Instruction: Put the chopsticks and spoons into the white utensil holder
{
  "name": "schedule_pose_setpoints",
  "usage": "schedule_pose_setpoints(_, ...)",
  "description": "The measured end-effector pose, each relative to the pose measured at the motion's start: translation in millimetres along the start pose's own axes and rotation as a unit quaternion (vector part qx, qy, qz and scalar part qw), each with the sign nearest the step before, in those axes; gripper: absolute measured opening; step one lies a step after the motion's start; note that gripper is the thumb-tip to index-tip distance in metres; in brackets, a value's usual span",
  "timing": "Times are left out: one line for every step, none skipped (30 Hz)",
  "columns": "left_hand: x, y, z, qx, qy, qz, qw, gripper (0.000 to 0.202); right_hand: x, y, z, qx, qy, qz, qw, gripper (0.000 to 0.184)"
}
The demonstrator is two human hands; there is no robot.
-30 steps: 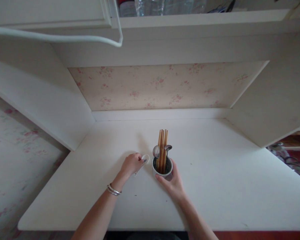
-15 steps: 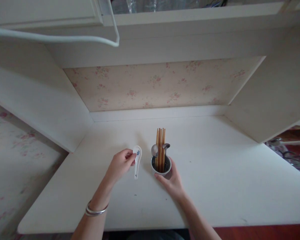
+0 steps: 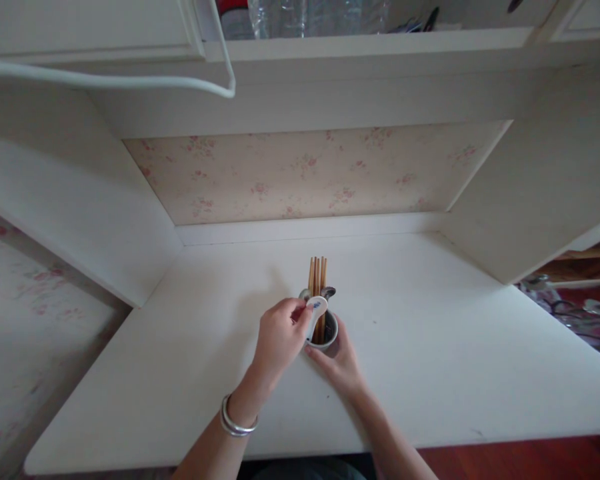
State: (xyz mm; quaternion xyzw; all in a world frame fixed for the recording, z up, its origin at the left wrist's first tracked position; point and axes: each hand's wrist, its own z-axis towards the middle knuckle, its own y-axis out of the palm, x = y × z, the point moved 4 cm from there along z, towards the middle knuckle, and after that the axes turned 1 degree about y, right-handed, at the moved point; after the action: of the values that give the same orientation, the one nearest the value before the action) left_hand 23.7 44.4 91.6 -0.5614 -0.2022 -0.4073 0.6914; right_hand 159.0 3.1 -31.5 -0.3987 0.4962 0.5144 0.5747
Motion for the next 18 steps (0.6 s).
schedule_pose_setpoints(0,3.6,-2,-0.001,0.011,0.028,1.000,0.025,-1,0,0,0.001,0.000,-0.008,1.000,0.075)
schedule_pose_setpoints(0,6.6,-5,-0.003,0.021,0.051,0.998,0.026,-2,1,0,0.002,0.000,-0.015,1.000,0.075)
schedule_pose_setpoints(0,9.1,-7,-0.005,0.030,0.071,0.997,0.026,-3,1,0,0.003,0.000,-0.020,1.000,0.075)
schedule_pose_setpoints(-1,11.4,-9,-0.007,0.036,0.088,0.995,0.026,-3,1,0,0.004,0.001,-0.022,1.000,0.075)
schedule_pose_setpoints(-2,13.5,-10,-0.011,0.039,0.102,0.994,0.026,-3,1,0,0.003,0.004,-0.022,1.000,0.074)
schedule_pose_setpoints(-4,15.4,-12,-0.016,0.038,0.112,0.993,0.026,-3,1,1,0.002,0.008,-0.021,1.000,0.074)
schedule_pose_setpoints(-6,17.0,-13,-0.022,0.036,0.119,0.992,0.025,-2,1,1,0.001,0.011,-0.018,1.000,0.073)
schedule_pose_setpoints(-7,18.4,-14,-0.026,0.034,0.123,0.991,0.025,-1,1,1,0.000,0.013,-0.015,1.000,0.073)
schedule_pose_setpoints(-8,19.4,-15,-0.031,0.035,0.126,0.991,0.024,0,1,1,0.000,0.014,-0.010,1.000,0.073)
schedule_pose_setpoints(-8,19.8,-16,-0.033,0.036,0.127,0.991,0.024,0,1,1,0.002,0.013,-0.005,1.000,0.073)
schedule_pose_setpoints(-8,19.6,-17,-0.034,0.038,0.127,0.991,0.023,0,1,1,0.003,0.011,0.001,1.000,0.073)
schedule_pose_setpoints(-8,18.9,-19,-0.034,0.039,0.121,0.991,0.023,0,1,1,0.002,0.009,0.006,1.000,0.072)
schedule_pose_setpoints(-7,17.7,-21,-0.035,0.040,0.111,0.992,0.022,-1,2,0,-0.002,0.008,0.011,1.000,0.072)
schedule_pose_setpoints(-7,16.0,-23,-0.035,0.041,0.095,0.994,0.022,-2,2,0,-0.006,0.009,0.013,1.000,0.072)
schedule_pose_setpoints(-7,13.9,-25,-0.036,0.041,0.074,0.996,0.023,-3,2,0,-0.011,0.012,0.011,1.000,0.072)
schedule_pose_setpoints(-8,11.6,-28,-0.034,0.037,0.050,0.997,0.023,-5,1,0,-0.012,0.017,0.003,1.000,0.072)
schedule_pose_setpoints(-11,9.2,-31,-0.030,0.030,0.026,0.999,0.025,-6,0,0,-0.012,0.023,-0.010,1.000,0.073)
schedule_pose_setpoints(-16,7.0,-34,-0.024,0.016,0.003,1.000,0.026,-7,-2,1,-0.008,0.029,-0.026,0.999,0.074)
